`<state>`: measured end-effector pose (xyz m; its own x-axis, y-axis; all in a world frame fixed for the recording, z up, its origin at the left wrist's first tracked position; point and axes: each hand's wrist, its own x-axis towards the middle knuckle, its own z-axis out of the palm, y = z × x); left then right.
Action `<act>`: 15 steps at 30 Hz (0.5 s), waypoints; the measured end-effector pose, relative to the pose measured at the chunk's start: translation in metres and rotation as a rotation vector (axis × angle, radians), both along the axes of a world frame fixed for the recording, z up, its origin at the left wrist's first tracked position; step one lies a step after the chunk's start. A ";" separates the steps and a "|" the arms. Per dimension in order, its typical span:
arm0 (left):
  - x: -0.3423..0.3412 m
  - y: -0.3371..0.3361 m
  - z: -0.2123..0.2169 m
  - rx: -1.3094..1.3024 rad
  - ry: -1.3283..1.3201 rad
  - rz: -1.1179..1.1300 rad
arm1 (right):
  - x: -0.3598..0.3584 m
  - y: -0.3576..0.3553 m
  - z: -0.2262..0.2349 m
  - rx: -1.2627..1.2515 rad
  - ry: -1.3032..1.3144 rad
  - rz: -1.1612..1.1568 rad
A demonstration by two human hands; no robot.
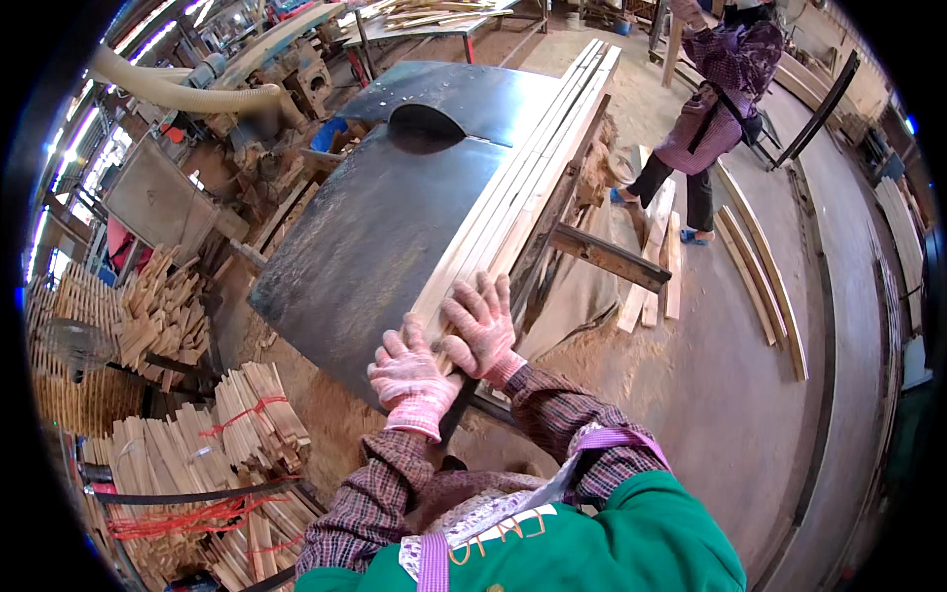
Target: The person handles long wooden planks in a workshop, picking them up from a pile and placing them onto a table saw. They align the planks and move them around the workspace, occasionally stacking them. A coworker is visible in the background performing similar tasks.
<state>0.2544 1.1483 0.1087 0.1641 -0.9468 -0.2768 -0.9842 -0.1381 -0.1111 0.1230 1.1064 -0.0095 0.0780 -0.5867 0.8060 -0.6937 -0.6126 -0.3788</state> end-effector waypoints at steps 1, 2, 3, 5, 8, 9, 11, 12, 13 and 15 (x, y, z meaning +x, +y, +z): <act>0.006 -0.010 -0.002 -0.050 -0.063 -0.002 | 0.005 -0.013 0.003 -0.073 0.033 -0.011; 0.016 -0.024 -0.003 -0.042 -0.039 0.002 | 0.012 -0.032 0.005 -0.031 0.075 0.043; 0.026 -0.038 -0.004 -0.087 -0.064 0.026 | 0.022 -0.048 0.007 0.034 0.125 0.085; 0.056 -0.066 -0.001 -0.078 -0.114 0.051 | 0.049 -0.079 0.009 0.085 0.148 0.163; 0.099 -0.106 0.000 -0.045 -0.095 0.117 | 0.096 -0.123 0.010 -0.021 0.079 0.166; 0.115 -0.121 -0.001 -0.038 -0.095 0.135 | 0.114 -0.140 0.011 -0.031 0.088 0.162; 0.148 -0.154 0.001 -0.029 -0.093 0.137 | 0.151 -0.175 0.013 0.064 0.148 0.182; 0.166 -0.171 0.002 -0.038 -0.129 0.146 | 0.170 -0.190 0.013 0.099 0.156 0.178; 0.184 -0.188 0.003 -0.047 -0.141 0.145 | 0.188 -0.208 0.014 0.142 0.191 0.177; 0.211 -0.210 0.000 -0.074 -0.108 0.148 | 0.217 -0.230 0.011 0.086 0.171 0.158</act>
